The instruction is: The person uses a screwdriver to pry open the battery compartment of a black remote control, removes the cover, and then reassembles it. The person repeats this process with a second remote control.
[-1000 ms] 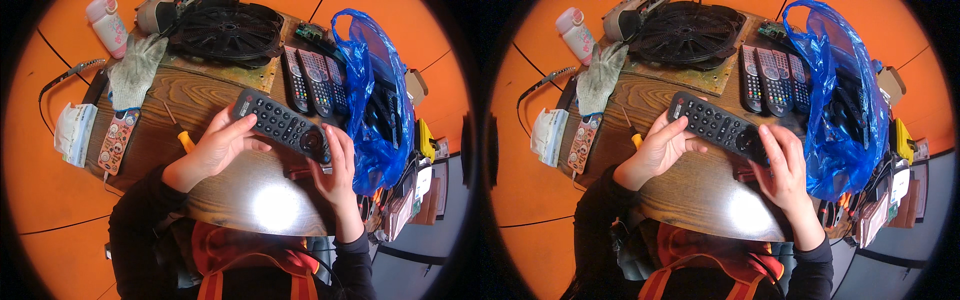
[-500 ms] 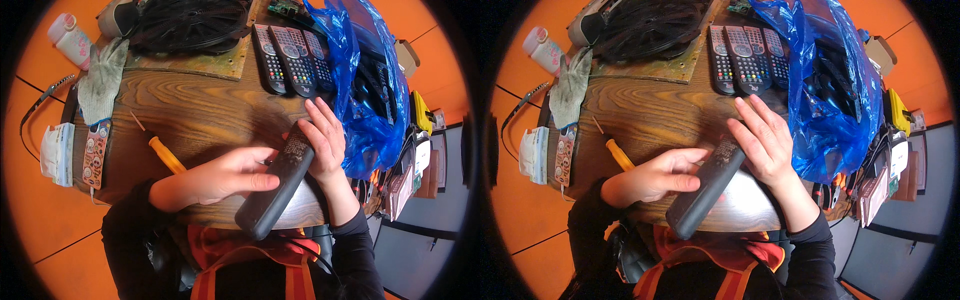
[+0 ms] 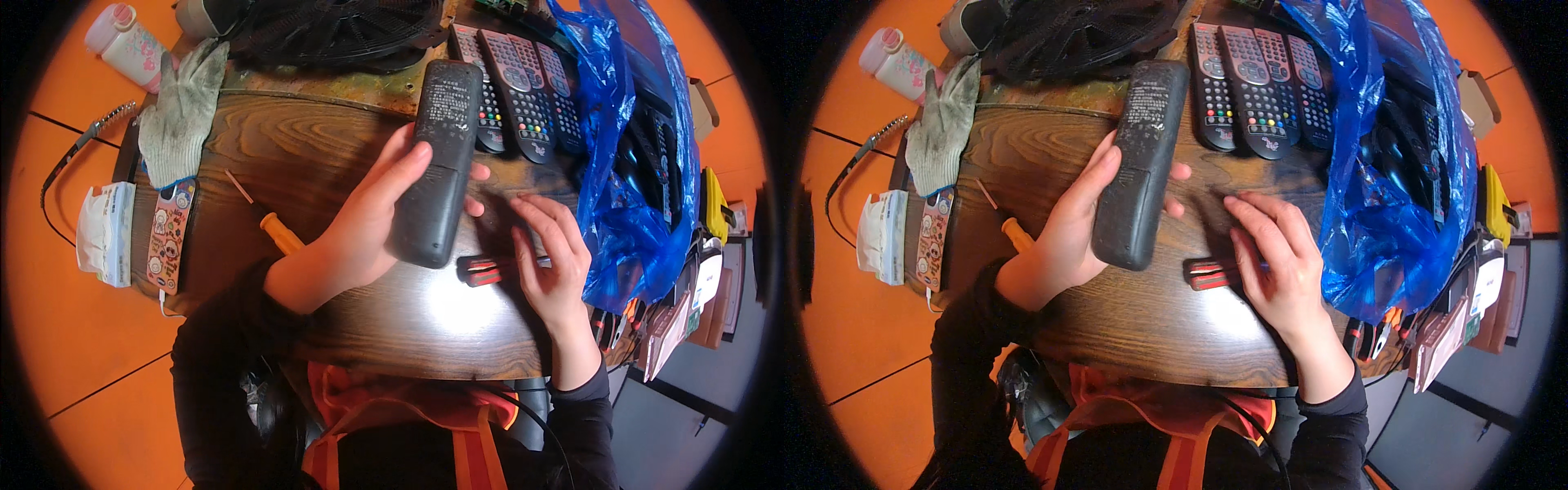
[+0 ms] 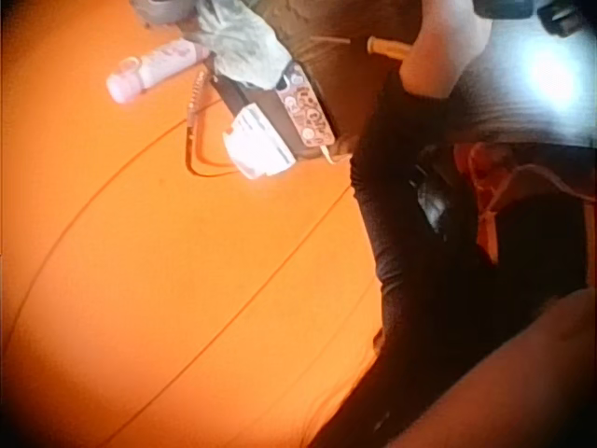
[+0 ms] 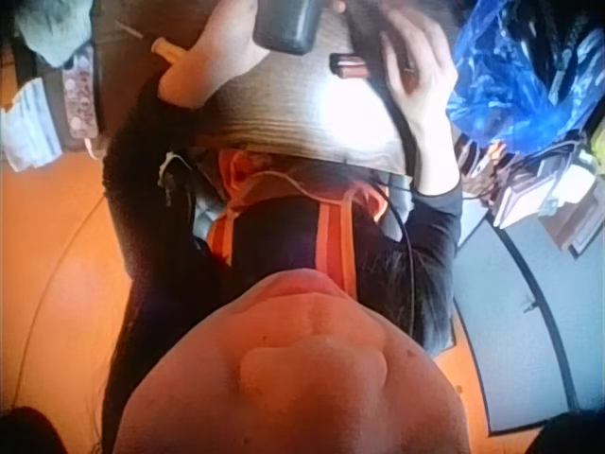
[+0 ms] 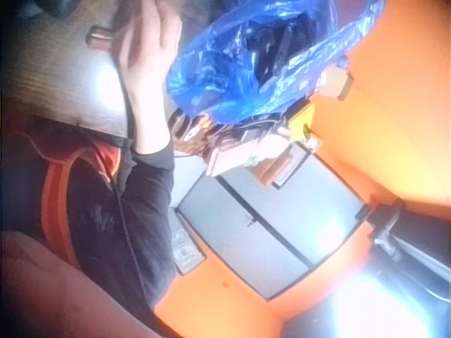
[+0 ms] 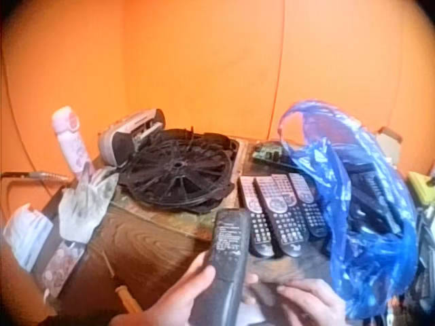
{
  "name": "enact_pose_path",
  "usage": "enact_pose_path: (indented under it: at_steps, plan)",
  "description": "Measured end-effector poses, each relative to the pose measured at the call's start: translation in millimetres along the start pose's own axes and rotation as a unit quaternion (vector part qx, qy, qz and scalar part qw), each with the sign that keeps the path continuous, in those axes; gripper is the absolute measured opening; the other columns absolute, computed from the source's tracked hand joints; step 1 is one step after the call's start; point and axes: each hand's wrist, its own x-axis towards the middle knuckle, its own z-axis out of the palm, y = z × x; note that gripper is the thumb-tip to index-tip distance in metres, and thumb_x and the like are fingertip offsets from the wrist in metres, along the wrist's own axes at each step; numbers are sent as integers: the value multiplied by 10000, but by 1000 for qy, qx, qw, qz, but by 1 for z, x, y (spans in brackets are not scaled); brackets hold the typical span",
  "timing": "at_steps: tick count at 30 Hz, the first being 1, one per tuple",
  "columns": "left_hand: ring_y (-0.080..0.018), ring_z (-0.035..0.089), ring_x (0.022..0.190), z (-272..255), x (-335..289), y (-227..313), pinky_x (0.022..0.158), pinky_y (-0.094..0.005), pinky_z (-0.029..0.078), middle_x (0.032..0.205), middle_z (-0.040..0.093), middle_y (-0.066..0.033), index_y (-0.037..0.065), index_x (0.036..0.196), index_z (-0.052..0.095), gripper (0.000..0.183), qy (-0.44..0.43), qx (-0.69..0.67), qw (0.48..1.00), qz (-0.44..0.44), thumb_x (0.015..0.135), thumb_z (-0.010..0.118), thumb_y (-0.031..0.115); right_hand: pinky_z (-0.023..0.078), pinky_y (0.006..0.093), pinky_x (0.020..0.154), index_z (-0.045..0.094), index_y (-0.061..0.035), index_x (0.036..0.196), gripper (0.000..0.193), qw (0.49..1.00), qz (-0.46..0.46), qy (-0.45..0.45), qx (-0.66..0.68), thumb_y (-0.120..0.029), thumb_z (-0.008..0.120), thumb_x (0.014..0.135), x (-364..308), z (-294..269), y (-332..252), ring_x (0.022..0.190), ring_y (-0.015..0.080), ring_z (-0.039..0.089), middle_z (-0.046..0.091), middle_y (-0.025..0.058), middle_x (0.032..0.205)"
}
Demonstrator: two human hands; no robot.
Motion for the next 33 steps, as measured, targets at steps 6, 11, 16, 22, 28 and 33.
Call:
enact_pose_path:
  at_steps: [6, 11, 16, 22, 28, 33]
  plan:
    - [-256, 578, 888, -12, -6, 0, 766, -363, 478, 1073, 531, -179, 159, 1260, 277, 360, -9, -72, 997, -31, 952, 298, 344, 434, 354, 768, 608, -95, 1049, 355, 977, -54, -208, 13, -209, 661, 718, 5, -3, -9, 910, 254, 541, 553, 84, 984]
    - [-281, 575, 903, -10, -10, 3, 775, -376, 481, 1110, 499, -200, 137, 1283, 286, 416, -14, -55, 998, -22, 954, 202, 378, 406, 380, 832, 603, -85, 1079, 512, 965, -48, -259, -8, -339, 691, 644, 7, -12, -14, 968, 285, 523, 556, 99, 1035]
    - [-293, 563, 938, -3, -14, 4, 795, -423, 488, 1111, 471, -179, 165, 1311, 219, 388, 25, 6, 999, -35, 948, 331, 245, 403, 361, 844, 608, -128, 1058, 455, 952, -62, -301, -17, -318, 681, 651, 7, -14, -13, 1053, 242, 501, 545, 61, 1084]
    - [-294, 561, 951, -5, -17, -1, 803, -442, 496, 1074, 483, -162, 182, 1349, 153, 501, 6, -31, 998, -51, 918, 398, 112, 423, 350, 799, 634, -97, 917, 279, 968, -74, -238, -37, -248, 654, 683, 6, -23, -11, 947, 233, 571, 601, 73, 984]
    - [-307, 578, 913, -2, -18, -5, 758, -445, 515, 1041, 500, -181, 189, 1346, 140, 504, -16, 25, 998, -57, 918, 404, 159, 554, 365, 651, 411, -50, 1166, 413, 937, -35, 253, 239, -296, 536, 859, -9, -40, -27, 848, 322, 612, 556, 259, 1026]
    - [-325, 579, 899, -2, -18, -4, 750, -447, 516, 1056, 501, -203, 184, 1346, 119, 470, -28, 30, 996, -83, 940, 331, 288, 568, 293, 527, 317, -111, 1264, 452, 803, 170, 391, 417, -385, 400, 914, -24, -27, -36, 938, 354, 593, 502, 289, 1120]
